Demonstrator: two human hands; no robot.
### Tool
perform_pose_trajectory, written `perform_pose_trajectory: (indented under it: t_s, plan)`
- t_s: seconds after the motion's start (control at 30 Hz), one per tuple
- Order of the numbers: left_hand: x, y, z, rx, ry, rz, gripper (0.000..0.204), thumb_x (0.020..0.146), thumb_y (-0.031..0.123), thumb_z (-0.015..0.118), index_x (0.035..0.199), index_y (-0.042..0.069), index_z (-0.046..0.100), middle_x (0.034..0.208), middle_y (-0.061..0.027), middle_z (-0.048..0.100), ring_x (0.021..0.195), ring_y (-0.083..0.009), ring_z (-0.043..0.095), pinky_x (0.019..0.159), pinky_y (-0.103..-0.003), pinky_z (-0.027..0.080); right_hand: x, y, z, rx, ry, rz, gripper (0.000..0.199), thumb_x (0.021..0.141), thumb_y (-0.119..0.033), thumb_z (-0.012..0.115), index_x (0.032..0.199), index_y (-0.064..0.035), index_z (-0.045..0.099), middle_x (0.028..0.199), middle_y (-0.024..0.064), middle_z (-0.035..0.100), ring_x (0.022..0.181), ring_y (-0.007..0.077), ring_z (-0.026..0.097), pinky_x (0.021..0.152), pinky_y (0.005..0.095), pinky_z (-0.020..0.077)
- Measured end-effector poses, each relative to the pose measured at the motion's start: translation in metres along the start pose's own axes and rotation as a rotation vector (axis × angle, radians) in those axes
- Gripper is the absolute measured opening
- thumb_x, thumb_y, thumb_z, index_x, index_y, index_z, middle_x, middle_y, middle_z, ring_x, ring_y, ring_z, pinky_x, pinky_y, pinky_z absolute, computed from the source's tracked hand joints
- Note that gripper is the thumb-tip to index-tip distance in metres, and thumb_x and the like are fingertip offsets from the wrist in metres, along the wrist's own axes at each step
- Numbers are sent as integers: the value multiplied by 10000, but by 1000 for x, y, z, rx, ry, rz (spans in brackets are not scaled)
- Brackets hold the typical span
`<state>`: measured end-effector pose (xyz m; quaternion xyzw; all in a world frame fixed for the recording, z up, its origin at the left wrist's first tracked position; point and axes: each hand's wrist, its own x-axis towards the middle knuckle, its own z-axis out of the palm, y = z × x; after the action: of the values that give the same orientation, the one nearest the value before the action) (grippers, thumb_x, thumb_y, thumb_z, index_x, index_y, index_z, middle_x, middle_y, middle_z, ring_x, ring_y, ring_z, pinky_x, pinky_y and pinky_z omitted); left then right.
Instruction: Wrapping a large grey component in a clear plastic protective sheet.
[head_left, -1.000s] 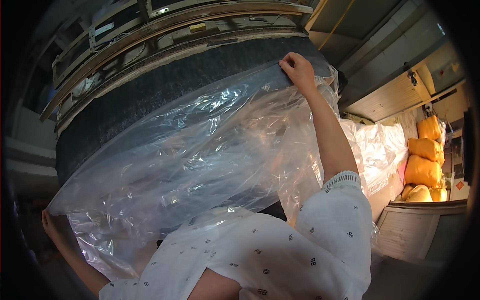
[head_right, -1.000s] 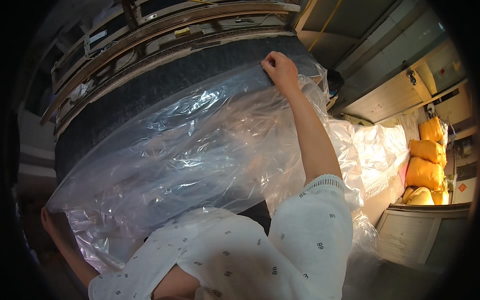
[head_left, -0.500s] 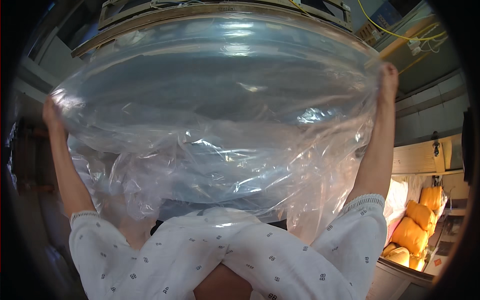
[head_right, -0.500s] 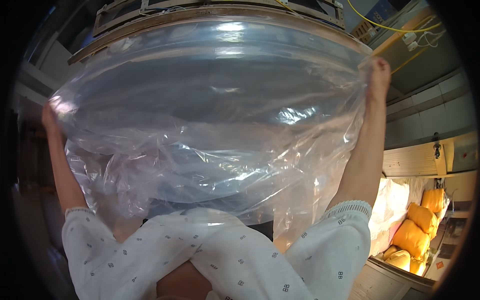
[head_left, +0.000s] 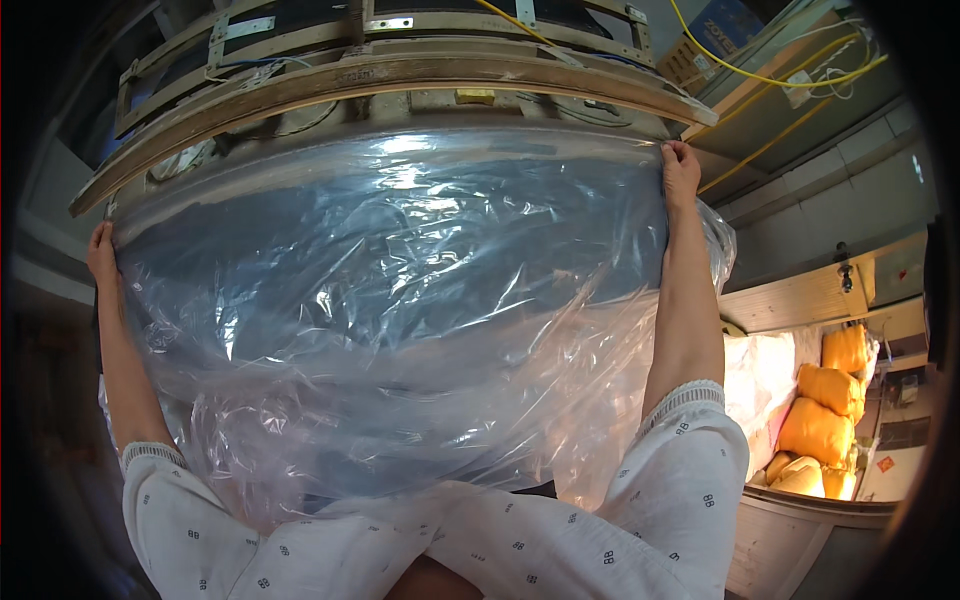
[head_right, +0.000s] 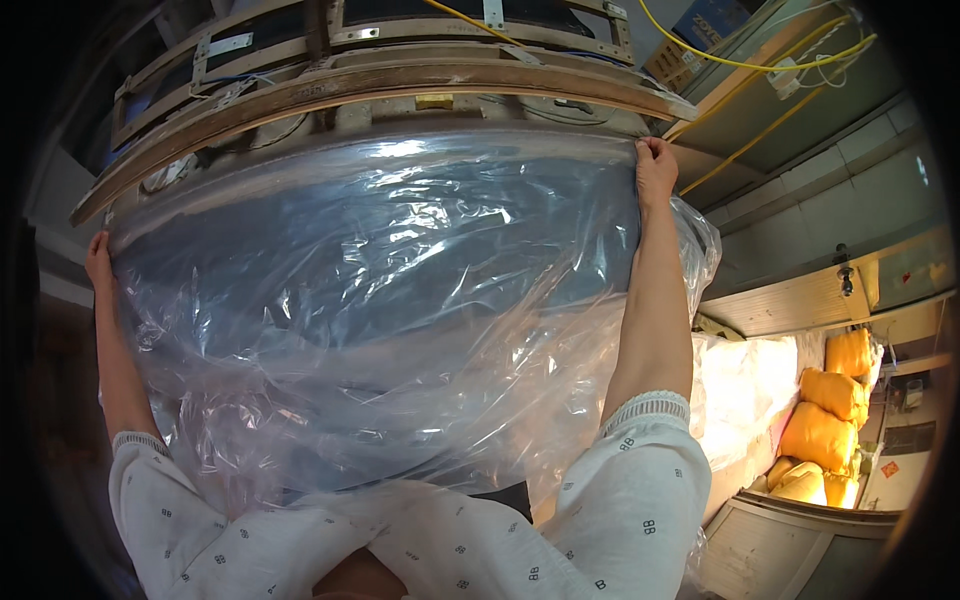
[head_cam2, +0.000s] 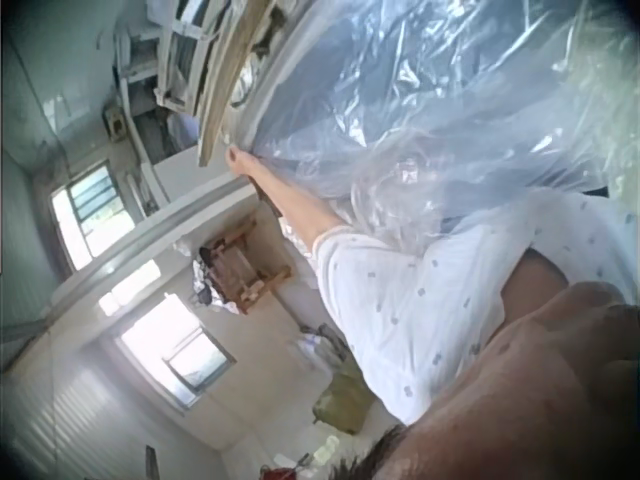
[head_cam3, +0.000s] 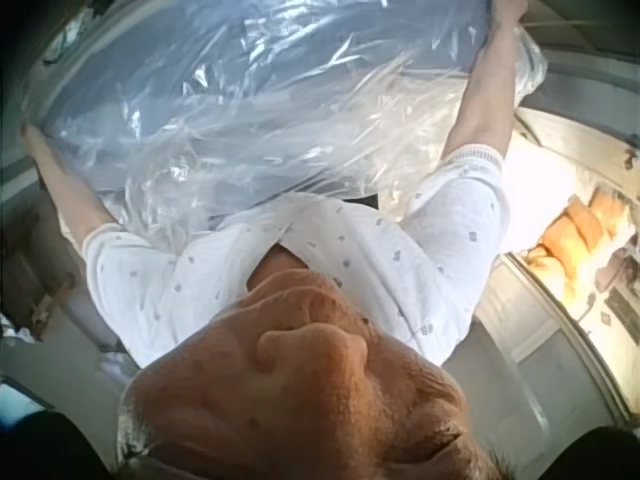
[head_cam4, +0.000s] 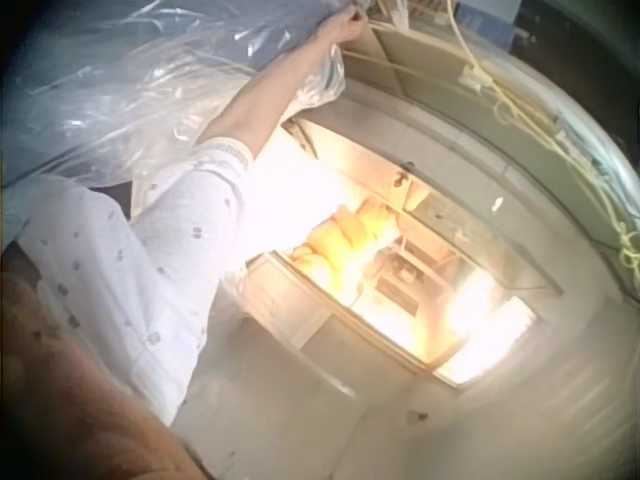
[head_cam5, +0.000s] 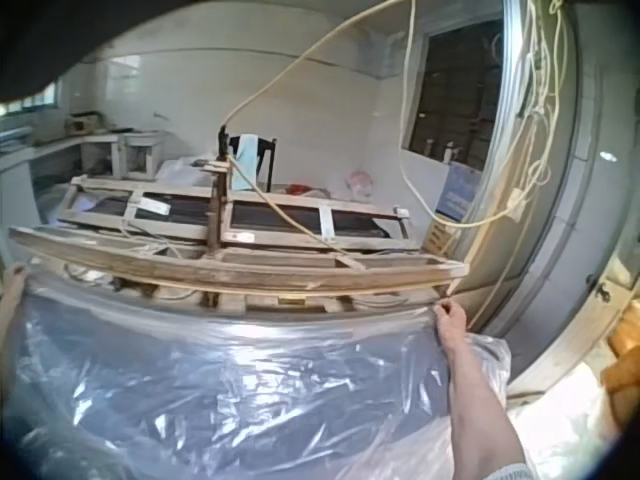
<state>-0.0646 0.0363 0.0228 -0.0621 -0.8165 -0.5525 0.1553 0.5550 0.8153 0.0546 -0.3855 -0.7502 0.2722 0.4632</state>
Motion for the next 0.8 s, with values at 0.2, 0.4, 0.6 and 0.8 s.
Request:
perform_pose_trajectory:
  t_s: [0.2, 0.4, 0.6, 0.8]
  plan:
    - [-6, 12, 19, 132, 65, 92, 374, 785, 333, 677, 1015, 40, 647, 906, -24, 598, 802, -134, 515, 758, -258, 404, 7, -4, -5, -173, 135, -21, 279, 722, -248, 671, 839, -17, 570, 824, 84, 544, 732, 175, 510, 709, 287, 422]
    - [25, -32, -10, 328, 171, 20, 382, 795, 356, 635, 922, -3, 599, 852, -47, 569, 770, -143, 511, 728, -276, 409, 12, 4, 4, -257, 271, -4, 348, 661, -257, 699, 802, -12, 498, 903, 147, 455, 820, 279, 469, 787, 352, 398]
    - [36, -44, -23, -444, 138, -199, 326, 891, 222, 441, 983, -74, 542, 921, -126, 585, 878, -187, 570, 776, -290, 453, 16, 5, 0, -116, 257, 60, 337, 726, -295, 633, 794, 9, 504, 903, 166, 467, 862, 301, 468, 814, 363, 372]
    - [36, -29, -41, -403, 298, -54, 332, 910, 215, 401, 971, -66, 567, 923, -154, 610, 894, -215, 587, 783, -311, 454, 25, 19, 4, -50, 274, -15, 345, 795, -336, 546, 842, 6, 557, 916, 165, 508, 868, 280, 463, 794, 352, 362]
